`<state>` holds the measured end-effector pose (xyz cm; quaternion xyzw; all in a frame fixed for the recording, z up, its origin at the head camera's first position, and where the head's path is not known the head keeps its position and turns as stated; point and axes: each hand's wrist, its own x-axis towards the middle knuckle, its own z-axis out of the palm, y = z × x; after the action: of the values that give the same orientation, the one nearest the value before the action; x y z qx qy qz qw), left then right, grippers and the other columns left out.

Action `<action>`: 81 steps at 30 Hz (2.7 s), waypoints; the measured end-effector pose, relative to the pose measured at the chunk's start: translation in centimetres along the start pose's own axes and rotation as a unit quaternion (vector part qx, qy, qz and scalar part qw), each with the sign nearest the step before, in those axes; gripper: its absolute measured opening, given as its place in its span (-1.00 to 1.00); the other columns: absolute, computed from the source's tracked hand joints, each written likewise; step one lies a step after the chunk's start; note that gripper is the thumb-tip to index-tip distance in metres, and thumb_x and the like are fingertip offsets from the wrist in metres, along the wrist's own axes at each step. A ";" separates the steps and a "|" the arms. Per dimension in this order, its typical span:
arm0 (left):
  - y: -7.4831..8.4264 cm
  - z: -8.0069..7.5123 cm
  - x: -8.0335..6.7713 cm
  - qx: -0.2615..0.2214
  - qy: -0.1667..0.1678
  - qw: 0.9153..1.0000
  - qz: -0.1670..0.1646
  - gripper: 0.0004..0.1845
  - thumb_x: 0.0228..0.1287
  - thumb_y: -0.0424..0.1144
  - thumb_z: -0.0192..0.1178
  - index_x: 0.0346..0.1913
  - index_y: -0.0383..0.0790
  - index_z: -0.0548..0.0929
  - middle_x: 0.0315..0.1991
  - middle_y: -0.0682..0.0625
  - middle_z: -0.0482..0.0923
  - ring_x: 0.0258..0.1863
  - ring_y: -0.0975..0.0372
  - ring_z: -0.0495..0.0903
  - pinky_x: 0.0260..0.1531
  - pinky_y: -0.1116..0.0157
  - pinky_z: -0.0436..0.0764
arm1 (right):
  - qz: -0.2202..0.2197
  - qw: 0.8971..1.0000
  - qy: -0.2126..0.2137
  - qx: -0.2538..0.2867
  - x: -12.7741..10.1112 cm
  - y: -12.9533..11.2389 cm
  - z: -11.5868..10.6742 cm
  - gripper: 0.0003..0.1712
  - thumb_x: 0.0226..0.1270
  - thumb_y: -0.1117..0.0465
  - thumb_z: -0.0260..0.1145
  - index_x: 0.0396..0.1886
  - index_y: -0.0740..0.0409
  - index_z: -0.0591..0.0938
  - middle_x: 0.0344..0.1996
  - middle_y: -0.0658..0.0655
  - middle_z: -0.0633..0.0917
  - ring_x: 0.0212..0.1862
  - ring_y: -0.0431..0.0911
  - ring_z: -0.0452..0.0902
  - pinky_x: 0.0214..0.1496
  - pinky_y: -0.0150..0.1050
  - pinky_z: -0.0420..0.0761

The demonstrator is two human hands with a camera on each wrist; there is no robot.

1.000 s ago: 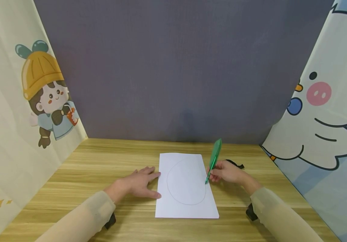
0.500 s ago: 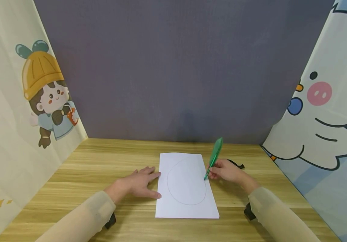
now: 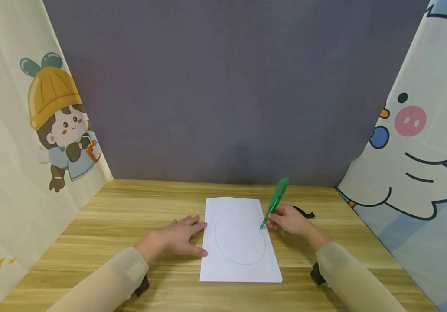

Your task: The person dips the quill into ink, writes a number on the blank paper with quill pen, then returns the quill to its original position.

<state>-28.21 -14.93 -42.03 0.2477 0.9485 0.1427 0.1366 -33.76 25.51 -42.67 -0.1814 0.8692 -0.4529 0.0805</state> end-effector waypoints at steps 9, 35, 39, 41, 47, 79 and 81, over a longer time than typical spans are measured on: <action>-0.2 0.1 0.1 0.003 0.002 1.000 0.000 0.05 0.34 0.44 0.36 0.74 -0.01 0.31 0.79 -0.23 0.07 0.79 -0.21 0.04 0.70 -0.39 0.07 | 0.000 1.000 0.017 -0.004 0.3 -0.2 0.5 -0.72 0.73 0.29 0.19 0.14 0.41 0.69 -0.20 0.24 0.84 -0.17 -0.08 0.79 -0.06 -0.18 0.84; -0.4 0.3 0.2 0.005 0.002 1.000 0.003 0.07 0.33 0.47 0.35 0.74 0.02 0.30 0.79 -0.22 0.07 0.79 -0.21 0.04 0.70 -0.39 0.09 | -0.010 1.000 0.022 -0.015 2.4 -1.0 2.2 -0.72 0.75 0.27 0.18 0.13 0.37 0.71 -0.18 0.22 0.85 -0.13 0.00 0.77 -0.02 -0.07 0.81; -0.5 0.4 0.3 0.009 0.001 1.000 0.002 0.07 0.33 0.48 0.34 0.75 0.03 0.29 0.80 -0.22 0.06 0.79 -0.21 0.03 0.69 -0.39 0.09 | -0.008 0.999 0.020 -0.025 2.8 -1.1 2.5 -0.72 0.74 0.25 0.18 0.13 0.34 0.73 -0.21 0.16 0.85 -0.16 -0.04 0.75 -0.06 -0.11 0.77; -0.5 0.4 0.3 0.009 0.001 1.000 0.002 0.07 0.33 0.48 0.34 0.75 0.03 0.29 0.80 -0.22 0.06 0.79 -0.21 0.03 0.69 -0.39 0.09 | -0.006 0.999 0.020 -0.028 3.0 -1.2 2.6 -0.73 0.74 0.25 0.19 0.11 0.32 0.74 -0.22 0.14 0.85 -0.18 -0.06 0.75 -0.07 -0.12 0.77; -0.5 0.4 0.3 0.006 0.002 1.000 0.004 0.07 0.33 0.48 0.34 0.74 0.02 0.30 0.79 -0.23 0.06 0.79 -0.22 0.03 0.69 -0.40 0.09 | -0.003 1.000 0.014 -0.015 3.4 -1.4 3.1 -0.74 0.74 0.27 0.18 0.09 0.32 0.74 -0.21 0.16 0.85 -0.17 -0.08 0.75 -0.02 -0.11 0.80; -0.3 0.2 0.1 0.006 0.001 1.000 -0.001 0.06 0.33 0.47 0.35 0.74 0.02 0.31 0.80 -0.22 0.07 0.79 -0.20 0.03 0.70 -0.38 0.08 | -0.017 1.000 -0.014 0.008 4.9 -3.0 5.3 -0.71 0.75 0.29 0.17 0.13 0.41 0.71 -0.22 0.18 0.85 -0.20 -0.12 0.73 -0.05 -0.17 0.80; -0.3 0.2 0.1 0.006 0.001 1.000 -0.001 0.06 0.34 0.47 0.34 0.74 0.02 0.31 0.79 -0.22 0.07 0.79 -0.19 0.03 0.70 -0.39 0.09 | -0.020 1.000 -0.016 0.008 4.9 -3.1 5.4 -0.70 0.74 0.29 0.17 0.13 0.42 0.71 -0.22 0.20 0.85 -0.20 -0.10 0.74 -0.04 -0.16 0.80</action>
<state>-28.40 -15.07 -42.32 0.2477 0.9497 0.1367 0.1345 -35.90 17.89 -43.14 -0.2053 0.8606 -0.4580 0.0868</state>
